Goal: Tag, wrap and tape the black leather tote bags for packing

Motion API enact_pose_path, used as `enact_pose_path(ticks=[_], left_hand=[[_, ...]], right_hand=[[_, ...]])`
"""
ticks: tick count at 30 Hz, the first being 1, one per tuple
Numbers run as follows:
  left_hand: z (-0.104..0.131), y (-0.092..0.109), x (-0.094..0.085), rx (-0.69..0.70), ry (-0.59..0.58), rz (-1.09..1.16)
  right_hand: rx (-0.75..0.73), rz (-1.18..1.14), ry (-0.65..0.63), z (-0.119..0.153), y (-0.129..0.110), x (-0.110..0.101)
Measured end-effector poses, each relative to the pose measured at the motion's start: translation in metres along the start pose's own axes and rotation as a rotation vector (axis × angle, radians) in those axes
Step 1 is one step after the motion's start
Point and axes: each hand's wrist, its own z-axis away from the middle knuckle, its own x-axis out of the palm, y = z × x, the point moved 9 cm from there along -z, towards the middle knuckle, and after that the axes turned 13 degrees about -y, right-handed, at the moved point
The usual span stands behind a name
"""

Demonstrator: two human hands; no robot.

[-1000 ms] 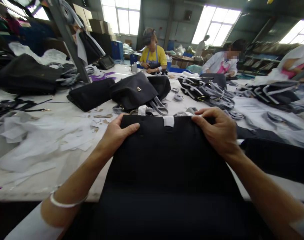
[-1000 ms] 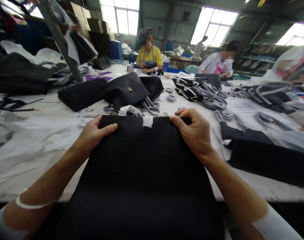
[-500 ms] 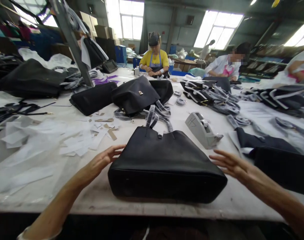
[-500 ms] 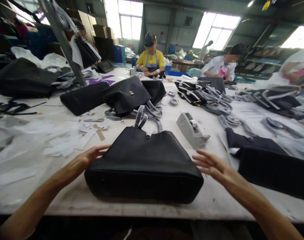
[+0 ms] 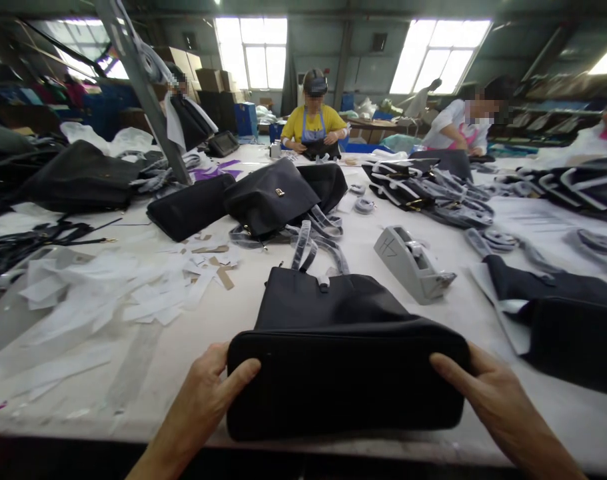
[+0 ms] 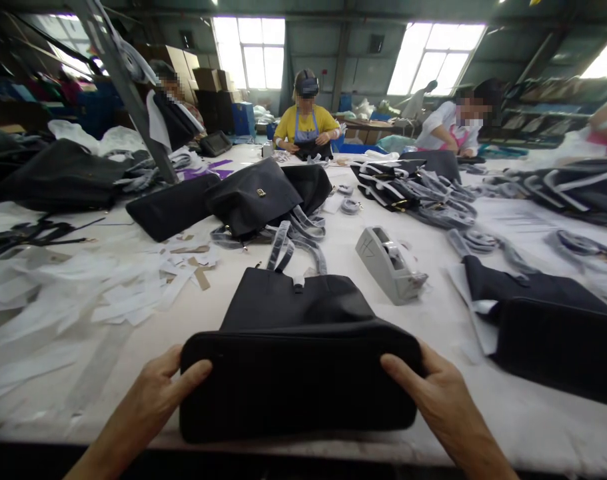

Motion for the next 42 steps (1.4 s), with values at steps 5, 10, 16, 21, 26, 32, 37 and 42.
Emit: enact_pose_path(ticks=[5, 10, 16, 21, 26, 32, 37, 42], left_hand=[[-0.025, -0.010, 0.017, -0.135, -0.123, -0.358], [-0.013, 0.059, -0.011, 0.262, 0.347, -0.725], [-0.009, 0.157, 0.057, 0.683, 0.012, -0.850], [0.022, 0.195, 0.087, 0.919, -0.021, -0.868], [0.028, 0.193, 0.095, 0.898, -0.136, -0.850], [-0.024, 0.197, 0.114, 0.620, -0.424, -0.821], [-0.052, 0.216, 0.135, 0.638, -0.632, -0.682], [-0.058, 0.216, 0.145, 0.619, -0.778, -0.569]], right_hand=[[0.132, -0.061, -0.314, -0.015, 0.031, 0.045], [0.040, -0.056, -0.191, -0.013, 0.016, 0.043], [-0.071, -0.649, -0.186, 0.006, 0.012, 0.045], [0.156, -0.943, -0.447, -0.001, 0.011, 0.055], [0.310, -0.917, -0.597, -0.031, -0.006, 0.069], [0.346, -0.844, -0.756, -0.054, 0.009, 0.105], [0.323, -0.768, -0.677, -0.064, 0.020, 0.094], [0.211, -0.602, -0.412, -0.092, 0.013, 0.072]])
